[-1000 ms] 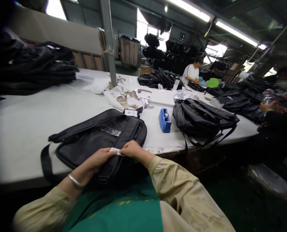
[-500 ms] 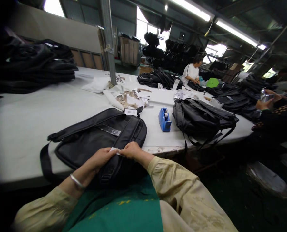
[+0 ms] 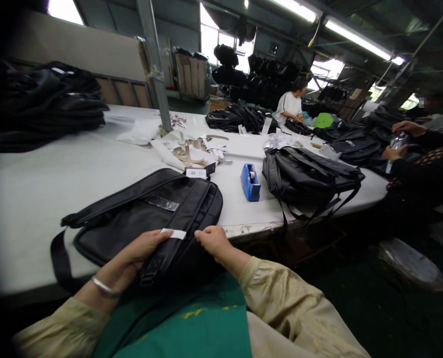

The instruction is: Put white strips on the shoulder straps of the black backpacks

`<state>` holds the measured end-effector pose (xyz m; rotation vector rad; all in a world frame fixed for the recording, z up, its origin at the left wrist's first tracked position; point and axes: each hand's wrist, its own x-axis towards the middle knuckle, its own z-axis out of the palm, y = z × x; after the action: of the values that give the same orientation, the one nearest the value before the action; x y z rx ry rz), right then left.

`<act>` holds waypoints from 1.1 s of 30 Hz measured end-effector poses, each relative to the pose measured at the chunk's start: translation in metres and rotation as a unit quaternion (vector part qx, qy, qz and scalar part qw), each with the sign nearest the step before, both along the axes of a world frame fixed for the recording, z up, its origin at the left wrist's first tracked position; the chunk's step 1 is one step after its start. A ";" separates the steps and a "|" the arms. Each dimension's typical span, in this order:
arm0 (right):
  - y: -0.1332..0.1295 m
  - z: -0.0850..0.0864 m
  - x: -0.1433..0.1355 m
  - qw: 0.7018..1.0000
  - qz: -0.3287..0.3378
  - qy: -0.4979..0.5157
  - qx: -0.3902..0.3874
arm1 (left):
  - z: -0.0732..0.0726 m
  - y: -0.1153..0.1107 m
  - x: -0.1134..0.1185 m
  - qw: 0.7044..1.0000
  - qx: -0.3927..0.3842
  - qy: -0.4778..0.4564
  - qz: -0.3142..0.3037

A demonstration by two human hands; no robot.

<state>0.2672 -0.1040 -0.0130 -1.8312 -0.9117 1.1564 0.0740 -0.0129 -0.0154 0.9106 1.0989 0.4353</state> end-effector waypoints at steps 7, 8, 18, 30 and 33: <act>0.024 0.011 -0.036 0.994 0.031 0.083 -0.062 | -0.010 -0.001 -0.003 0.998 0.066 0.010 -0.005; 0.026 0.010 -0.038 0.993 0.027 0.095 -0.068 | -0.009 -0.002 -0.002 0.997 0.077 0.013 -0.002; 0.028 -0.013 -0.037 0.980 0.033 0.194 -0.011 | 0.012 -0.014 0.004 0.981 0.176 0.060 -0.053; -0.038 -0.063 -0.039 0.968 -0.005 0.195 -0.158 | 0.023 0.150 -0.153 0.839 0.417 0.331 0.110; -0.034 -0.068 -0.042 0.954 -0.031 0.266 -0.132 | -0.001 0.155 -0.164 0.857 0.366 0.353 0.083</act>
<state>0.2249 -0.1379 -0.0815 -1.5999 -0.3998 1.6825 -0.0902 0.1425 -0.0161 1.7452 1.7366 0.7147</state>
